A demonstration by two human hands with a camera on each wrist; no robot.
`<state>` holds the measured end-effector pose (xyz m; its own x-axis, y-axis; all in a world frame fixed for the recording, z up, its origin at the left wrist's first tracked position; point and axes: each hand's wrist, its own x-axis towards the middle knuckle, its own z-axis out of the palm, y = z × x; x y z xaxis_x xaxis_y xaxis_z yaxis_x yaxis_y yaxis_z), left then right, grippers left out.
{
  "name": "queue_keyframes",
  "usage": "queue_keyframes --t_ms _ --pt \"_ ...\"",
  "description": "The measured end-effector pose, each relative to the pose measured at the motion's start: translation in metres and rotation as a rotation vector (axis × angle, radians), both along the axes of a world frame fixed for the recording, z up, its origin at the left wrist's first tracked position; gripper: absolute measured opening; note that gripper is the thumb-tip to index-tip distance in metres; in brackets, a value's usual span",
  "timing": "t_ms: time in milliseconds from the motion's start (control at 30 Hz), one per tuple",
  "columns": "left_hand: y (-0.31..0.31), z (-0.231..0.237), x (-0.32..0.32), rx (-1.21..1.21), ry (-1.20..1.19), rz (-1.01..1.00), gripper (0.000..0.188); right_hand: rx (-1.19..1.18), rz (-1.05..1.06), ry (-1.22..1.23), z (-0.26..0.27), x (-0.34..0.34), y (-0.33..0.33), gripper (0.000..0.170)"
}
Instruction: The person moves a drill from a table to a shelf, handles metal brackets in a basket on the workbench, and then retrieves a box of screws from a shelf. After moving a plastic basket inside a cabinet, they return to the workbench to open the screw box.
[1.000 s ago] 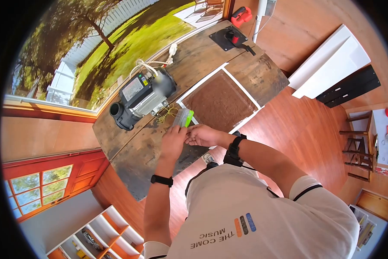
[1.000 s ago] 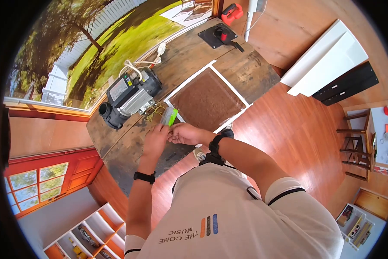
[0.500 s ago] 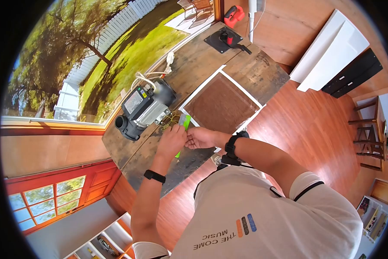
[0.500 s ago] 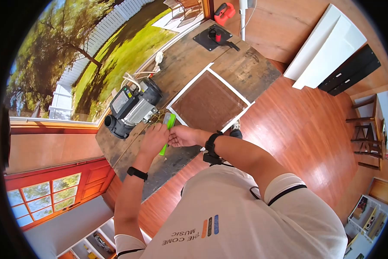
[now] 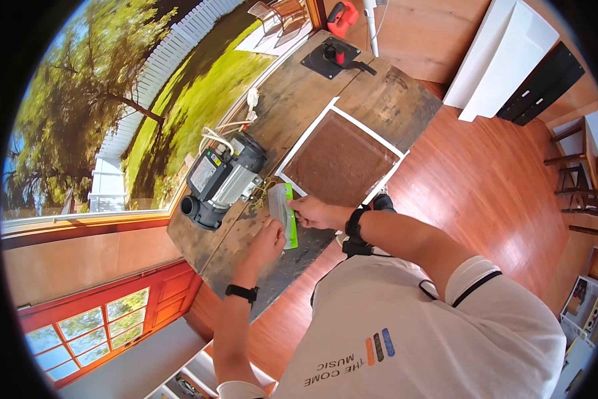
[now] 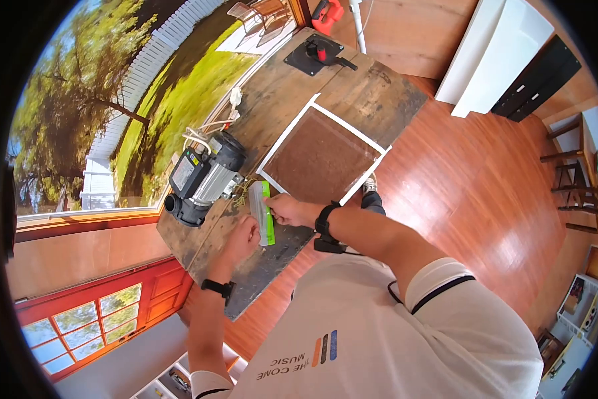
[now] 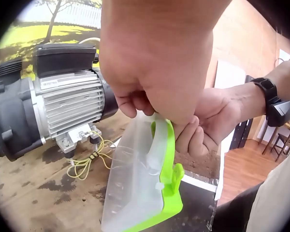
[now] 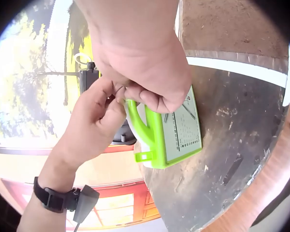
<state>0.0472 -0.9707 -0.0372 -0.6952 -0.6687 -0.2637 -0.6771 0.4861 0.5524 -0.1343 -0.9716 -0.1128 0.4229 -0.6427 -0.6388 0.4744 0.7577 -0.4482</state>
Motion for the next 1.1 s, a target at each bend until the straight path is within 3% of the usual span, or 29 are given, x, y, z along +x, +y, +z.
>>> queue_keyframes --t_ms 67,200,267,367,700,767,800,867,1033,1100 --pt "0.007 0.003 -0.004 -0.087 0.163 0.146 0.02 0.025 0.039 -0.032 0.0 -0.005 0.001 0.027" --pt "0.013 0.015 -0.026 -0.301 0.083 0.183 0.024 -0.028 0.068 -0.097 -0.001 -0.001 0.004 0.027" --pt "0.011 0.016 -0.029 -0.38 -0.114 0.093 0.027 -0.018 0.07 -0.104 -0.003 0.002 0.001 0.027" --pt "0.006 0.013 -0.024 -0.544 -0.221 -0.056 0.026 -0.001 0.06 -0.106 -0.004 0.004 0.001 0.027" --pt "-0.011 0.02 -0.016 -0.527 -0.228 -0.247 0.011 -0.039 0.085 -0.031 0.008 0.006 -0.003 0.026" --pt "-0.014 0.004 -0.009 -0.201 0.014 0.055 0.008 -0.049 0.088 -0.053 0.006 0.006 -0.003 0.026" --pt "-0.012 -0.008 -0.006 -0.203 0.015 0.054 0.008 -0.057 0.093 -0.073 0.004 0.004 -0.003 0.026" --pt "-0.009 -0.023 -0.003 -0.106 0.251 0.318 0.008 -0.089 0.099 -0.065 0.002 0.003 -0.002 0.026" --pt "0.003 -0.052 -0.021 -0.074 0.34 0.501 0.014 -0.122 0.098 0.053 -0.001 -0.003 0.011 0.023" --pt "0.007 -0.053 -0.026 -0.065 0.373 0.537 0.015 -0.132 -0.046 -0.113 -0.004 -0.005 0.016 0.018"
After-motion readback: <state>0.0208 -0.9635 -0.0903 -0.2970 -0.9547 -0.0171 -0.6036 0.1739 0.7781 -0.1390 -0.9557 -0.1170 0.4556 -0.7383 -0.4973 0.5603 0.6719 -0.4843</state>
